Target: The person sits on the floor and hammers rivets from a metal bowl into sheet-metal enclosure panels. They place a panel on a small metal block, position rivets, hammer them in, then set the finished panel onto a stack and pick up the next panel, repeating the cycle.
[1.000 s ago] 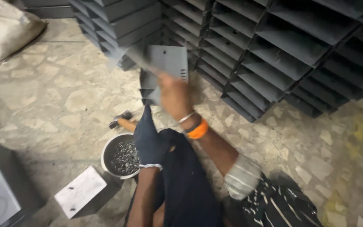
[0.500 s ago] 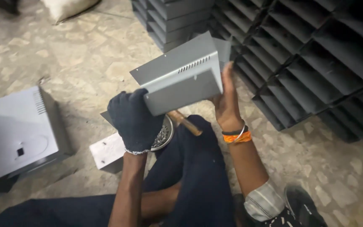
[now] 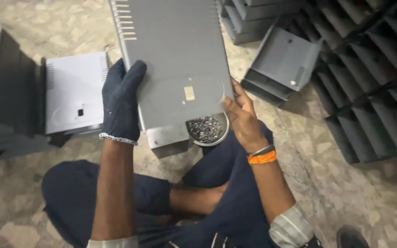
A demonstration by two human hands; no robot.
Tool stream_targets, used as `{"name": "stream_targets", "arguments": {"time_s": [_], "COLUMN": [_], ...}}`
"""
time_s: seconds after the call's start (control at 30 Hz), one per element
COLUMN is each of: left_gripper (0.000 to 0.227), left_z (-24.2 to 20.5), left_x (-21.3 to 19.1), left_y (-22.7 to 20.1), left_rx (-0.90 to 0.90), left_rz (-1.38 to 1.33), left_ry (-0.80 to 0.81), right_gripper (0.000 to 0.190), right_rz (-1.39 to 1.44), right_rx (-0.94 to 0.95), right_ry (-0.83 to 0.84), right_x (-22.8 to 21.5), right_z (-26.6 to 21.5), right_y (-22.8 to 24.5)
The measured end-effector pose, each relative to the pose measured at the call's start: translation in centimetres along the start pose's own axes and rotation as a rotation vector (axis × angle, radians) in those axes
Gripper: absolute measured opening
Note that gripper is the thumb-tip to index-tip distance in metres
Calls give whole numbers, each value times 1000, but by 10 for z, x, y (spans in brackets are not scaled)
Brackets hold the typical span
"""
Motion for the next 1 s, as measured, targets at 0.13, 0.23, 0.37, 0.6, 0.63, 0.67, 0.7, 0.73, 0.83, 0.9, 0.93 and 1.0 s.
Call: {"name": "stream_targets", "arguments": {"time_s": [0.13, 0.23, 0.37, 0.6, 0.63, 0.67, 0.7, 0.73, 0.83, 0.9, 0.93, 1.0], "left_gripper": [46, 45, 43, 44, 44, 47, 50, 50, 57, 65, 65, 71], "left_z": [-5, -13, -25, -49, -53, -56, -58, -60, -67, -74, -76, -79], "left_x": [-53, -88, -114, -132, -130, -128, -125, -124, -120, -122, -128, -136], "left_y": [45, 83, 131, 191, 190, 188, 186, 185, 189, 194, 201, 211], "left_rx": [-7, -30, -231, -128, -135, -150, -164, -165, -255, -228, -228, -135], "left_rz": [-90, -163, -292, -203, -205, -199, -193, -194, -142, -223, -225, -268], "left_ry": [-47, -115, -252, -229, -232, -213, -195, -197, -150, -193, -196, -137], "right_gripper": [69, 70, 71, 71, 71, 74, 78, 78, 85, 91, 91, 92], "right_rz": [30, -95, -271, -318, -317, -247, -176, -177, -192, -147, -147, -203], "right_rx": [50, 127, 79, 126, 132, 170, 208, 211, 183, 242, 245, 240], "right_ry": [76, -5, 25, -84, -87, -86, -85, -84, -14, -28, -26, 7], "right_x": [38, 44, 51, 34, 35, 35, 36, 37, 44, 43, 43, 44], "right_z": [5, 6, 4, -28, -31, -32, -32, -34, -35, -40, -40, -41], "right_y": [-7, -24, -39, -102, -102, -106, -109, -108, -105, -112, -116, -123]}}
Point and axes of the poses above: each hand's wrist, its own z-axis towards the middle knuckle, its own x-axis out of the palm, y = z × x, the point moved 7 cm from there along z, towards the middle knuckle, and after that the axes turned 14 degrees about y, right-handed, at the moved point
